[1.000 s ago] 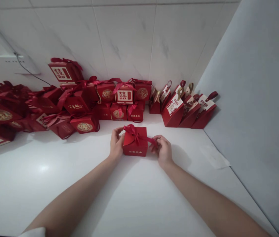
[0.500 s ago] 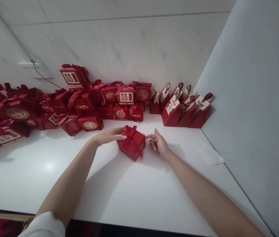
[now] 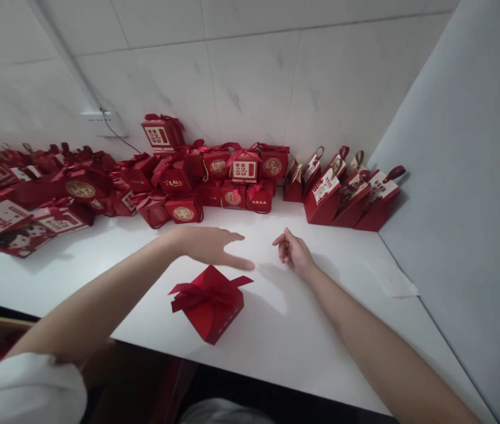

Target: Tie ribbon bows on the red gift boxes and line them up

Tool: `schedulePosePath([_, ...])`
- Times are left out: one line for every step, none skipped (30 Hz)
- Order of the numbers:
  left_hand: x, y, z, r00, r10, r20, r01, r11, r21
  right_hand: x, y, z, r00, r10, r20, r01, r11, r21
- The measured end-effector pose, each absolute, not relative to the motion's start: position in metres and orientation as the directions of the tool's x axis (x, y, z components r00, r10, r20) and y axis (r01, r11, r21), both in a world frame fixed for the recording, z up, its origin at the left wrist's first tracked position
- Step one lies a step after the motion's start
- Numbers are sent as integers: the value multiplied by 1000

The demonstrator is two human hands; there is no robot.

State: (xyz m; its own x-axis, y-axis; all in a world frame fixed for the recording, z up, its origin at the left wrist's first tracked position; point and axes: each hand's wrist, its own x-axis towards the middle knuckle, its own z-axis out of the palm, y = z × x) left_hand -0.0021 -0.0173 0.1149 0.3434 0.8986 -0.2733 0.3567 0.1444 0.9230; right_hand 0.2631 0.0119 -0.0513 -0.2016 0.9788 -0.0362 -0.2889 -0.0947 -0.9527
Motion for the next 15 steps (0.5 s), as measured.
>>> schedulePosePath([-2, -28, 115, 369, 889, -273, 364, 132, 922, 263, 12, -52, -201, 979, -40, -296, -100, -950])
schedulePosePath([-3, -40, 114, 395, 876, -278, 393, 113, 913, 263, 12, -52, -201, 979, -42, -300, -102, -948])
schedulePosePath([-3, -53, 113, 411, 866, -284, 437, 87, 895, 262, 11, -52, -201, 979, -44, -304, -105, -947])
schedulePosePath([-2, -67, 112, 417, 861, -292, 493, 55, 868, 262, 11, -52, -202, 978, -45, -305, -107, -946])
schedulePosePath([0, -82, 109, 402, 869, -288, 554, 19, 832, 262, 10, -52, -203, 978, -47, -306, -108, -946])
schedulePosePath([2, -95, 106, 361, 894, -264, 610, -12, 793, 262, 10, -52, -203, 978, -48, -306, -110, -946])
schedulePosePath([3, -106, 103, 309, 923, -228, 651, -31, 758, 262, 9, -52, -203, 978, -49, -304, -110, -946])
schedulePosePath([4, -114, 101, 247, 949, -195, 685, -29, 728, 262, 8, -52, -202, 978, -50, -301, -111, -947])
schedulePosePath([3, -119, 100, 179, 968, -175, 725, -9, 688, 262, 7, -52, -201, 978, -51, -298, -110, -948])
schedulePosePath([-1, -120, 102, 115, 978, -172, 772, 21, 635, 261, 6, -51, -200, 979, -50, -294, -109, -950])
schedulePosePath([-9, -118, 107, 56, 981, -184, 824, 58, 564, 261, 6, -51, -199, 979, -49, -289, -107, -951])
schedulePosePath([-21, -113, 117, 3, 980, -199, 877, 93, 472, 261, 5, -51, -199, 979, -48, -284, -105, -953])
schedulePosePath([-38, -108, 130, -25, 973, -229, 919, 113, 379, 262, 5, -51, -199, 979, -48, -278, -103, -955])
schedulePosePath([-57, -104, 147, -61, 967, -246, 945, 135, 297, 262, 4, -51, -198, 979, -48, -273, -102, -957])
schedulePosePath([-80, -102, 165, -118, 966, -229, 954, 174, 243, 262, 4, -52, -197, 979, -48, -267, -101, -958])
